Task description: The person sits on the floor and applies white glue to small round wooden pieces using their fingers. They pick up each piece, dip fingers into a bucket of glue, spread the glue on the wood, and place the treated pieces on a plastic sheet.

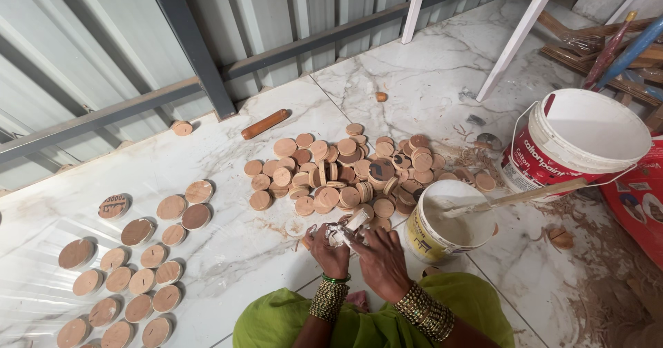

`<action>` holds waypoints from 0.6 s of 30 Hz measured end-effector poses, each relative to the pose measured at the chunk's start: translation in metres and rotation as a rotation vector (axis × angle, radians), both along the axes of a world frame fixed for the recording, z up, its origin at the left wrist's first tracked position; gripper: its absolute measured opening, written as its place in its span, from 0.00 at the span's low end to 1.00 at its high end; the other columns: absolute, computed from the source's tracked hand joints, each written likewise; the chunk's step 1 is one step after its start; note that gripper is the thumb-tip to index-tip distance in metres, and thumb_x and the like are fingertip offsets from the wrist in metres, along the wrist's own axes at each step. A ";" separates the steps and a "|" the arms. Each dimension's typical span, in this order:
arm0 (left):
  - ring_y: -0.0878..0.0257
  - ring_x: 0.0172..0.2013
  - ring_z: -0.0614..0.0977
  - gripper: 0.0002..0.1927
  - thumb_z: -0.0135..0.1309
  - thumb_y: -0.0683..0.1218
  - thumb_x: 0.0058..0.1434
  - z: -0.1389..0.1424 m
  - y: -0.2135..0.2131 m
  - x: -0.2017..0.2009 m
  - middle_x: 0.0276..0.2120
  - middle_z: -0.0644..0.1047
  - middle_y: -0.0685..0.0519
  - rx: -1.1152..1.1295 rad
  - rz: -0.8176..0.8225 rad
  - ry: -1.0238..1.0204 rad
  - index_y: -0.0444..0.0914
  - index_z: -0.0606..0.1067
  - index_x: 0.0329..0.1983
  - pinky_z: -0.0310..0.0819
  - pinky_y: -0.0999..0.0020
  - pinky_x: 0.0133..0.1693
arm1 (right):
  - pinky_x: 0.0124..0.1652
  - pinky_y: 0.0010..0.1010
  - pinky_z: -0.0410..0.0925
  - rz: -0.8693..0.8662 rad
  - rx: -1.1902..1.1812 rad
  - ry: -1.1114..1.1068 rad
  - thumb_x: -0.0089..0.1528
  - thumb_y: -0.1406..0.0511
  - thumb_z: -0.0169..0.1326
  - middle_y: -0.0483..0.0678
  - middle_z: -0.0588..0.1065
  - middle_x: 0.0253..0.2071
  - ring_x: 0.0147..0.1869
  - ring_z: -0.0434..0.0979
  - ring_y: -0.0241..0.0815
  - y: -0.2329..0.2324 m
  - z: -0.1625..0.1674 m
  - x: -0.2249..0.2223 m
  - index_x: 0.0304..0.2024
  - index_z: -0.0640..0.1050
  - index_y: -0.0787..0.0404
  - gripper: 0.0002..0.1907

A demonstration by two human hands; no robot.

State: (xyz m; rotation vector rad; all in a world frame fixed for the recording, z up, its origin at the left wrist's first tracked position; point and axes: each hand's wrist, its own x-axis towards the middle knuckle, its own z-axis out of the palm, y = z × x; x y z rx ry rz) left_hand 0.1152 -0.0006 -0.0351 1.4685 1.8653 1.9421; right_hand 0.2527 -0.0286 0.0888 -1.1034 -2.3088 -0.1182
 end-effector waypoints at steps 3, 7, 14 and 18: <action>0.47 0.47 0.76 0.23 0.71 0.43 0.41 0.001 0.001 0.000 0.36 0.82 0.48 -0.003 -0.002 -0.064 0.34 0.78 0.41 0.62 0.50 0.61 | 0.44 0.39 0.57 -0.002 -0.096 -0.010 0.53 0.72 0.54 0.45 0.73 0.43 0.47 0.68 0.45 0.000 0.003 0.006 0.58 0.76 0.54 0.28; 0.45 0.52 0.72 0.23 0.74 0.43 0.39 -0.004 0.001 0.000 0.37 0.82 0.45 -0.057 0.017 -0.165 0.33 0.79 0.39 0.65 0.52 0.57 | 0.43 0.39 0.57 -0.054 -0.044 -0.042 0.57 0.72 0.54 0.43 0.74 0.41 0.44 0.68 0.43 0.018 0.004 0.017 0.57 0.78 0.54 0.24; 0.47 0.53 0.73 0.28 0.75 0.45 0.38 -0.014 0.006 0.003 0.46 0.75 0.43 -0.017 -0.014 -0.332 0.33 0.77 0.42 0.67 0.54 0.54 | 0.43 0.39 0.57 -0.153 -0.039 0.045 0.55 0.71 0.54 0.42 0.75 0.39 0.45 0.69 0.43 0.036 -0.005 0.030 0.53 0.79 0.54 0.22; 0.47 0.50 0.73 0.26 0.73 0.43 0.37 -0.009 0.005 0.001 0.37 0.81 0.46 -0.029 0.044 -0.148 0.34 0.79 0.41 0.62 0.53 0.58 | 0.42 0.39 0.58 -0.117 -0.081 -0.020 0.58 0.70 0.54 0.43 0.74 0.39 0.43 0.68 0.42 0.023 -0.006 0.015 0.57 0.78 0.52 0.23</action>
